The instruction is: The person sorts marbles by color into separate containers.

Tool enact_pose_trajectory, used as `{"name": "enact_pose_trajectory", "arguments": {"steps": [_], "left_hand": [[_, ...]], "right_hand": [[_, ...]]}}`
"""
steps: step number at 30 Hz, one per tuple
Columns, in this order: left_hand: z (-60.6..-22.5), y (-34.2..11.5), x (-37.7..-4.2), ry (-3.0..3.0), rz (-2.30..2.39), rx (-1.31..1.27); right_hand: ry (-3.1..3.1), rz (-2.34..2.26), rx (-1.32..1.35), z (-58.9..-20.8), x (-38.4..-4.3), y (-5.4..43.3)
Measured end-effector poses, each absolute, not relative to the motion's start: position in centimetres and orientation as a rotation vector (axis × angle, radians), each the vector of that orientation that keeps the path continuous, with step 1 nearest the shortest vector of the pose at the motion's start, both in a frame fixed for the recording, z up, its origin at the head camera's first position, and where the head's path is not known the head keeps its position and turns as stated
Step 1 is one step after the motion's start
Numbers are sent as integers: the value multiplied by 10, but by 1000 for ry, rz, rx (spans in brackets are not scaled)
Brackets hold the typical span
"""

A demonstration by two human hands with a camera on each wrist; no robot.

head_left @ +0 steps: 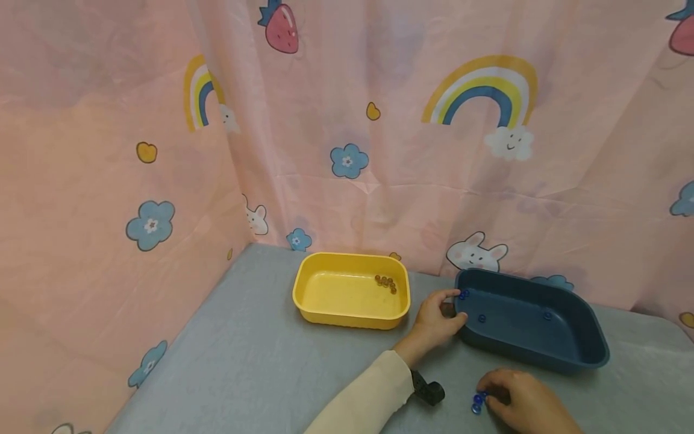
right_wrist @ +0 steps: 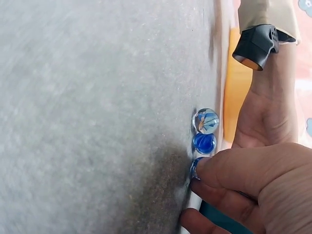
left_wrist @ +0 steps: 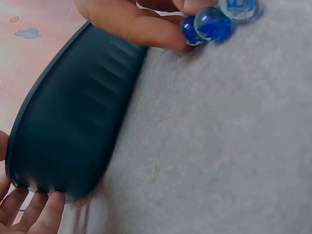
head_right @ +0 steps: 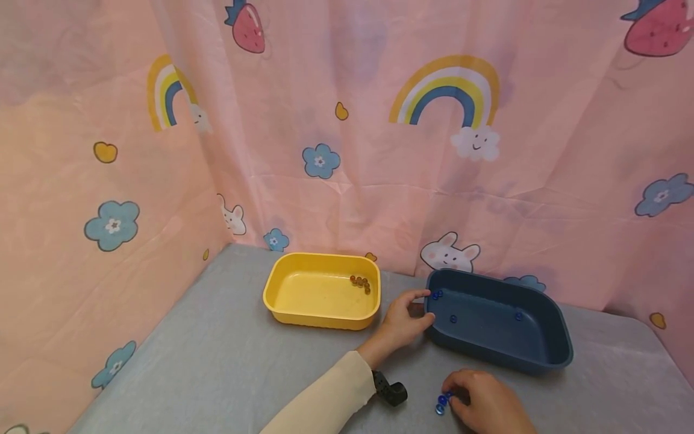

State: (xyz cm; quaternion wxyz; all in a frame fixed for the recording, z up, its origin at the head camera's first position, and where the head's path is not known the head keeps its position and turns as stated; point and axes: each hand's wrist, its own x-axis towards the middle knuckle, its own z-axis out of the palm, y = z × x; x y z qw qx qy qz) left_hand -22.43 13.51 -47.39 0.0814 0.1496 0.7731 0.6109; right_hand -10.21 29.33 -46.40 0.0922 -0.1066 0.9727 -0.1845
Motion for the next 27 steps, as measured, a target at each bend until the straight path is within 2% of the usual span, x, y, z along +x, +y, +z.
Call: {"name": "enact_pose_trajectory", "arguments": {"steps": [13, 21, 27], "left_hand": [[-474, 135, -224, 2286, 1832, 453], [-472, 135, -224, 2290, 1830, 443], [-475, 135, -224, 2275, 1837, 503]], "right_hand": [[2981, -625, -345, -456, -99, 297], [3079, -562, -163, -439, -100, 296], [3196, -589, -182, -422, -103, 302]]}}
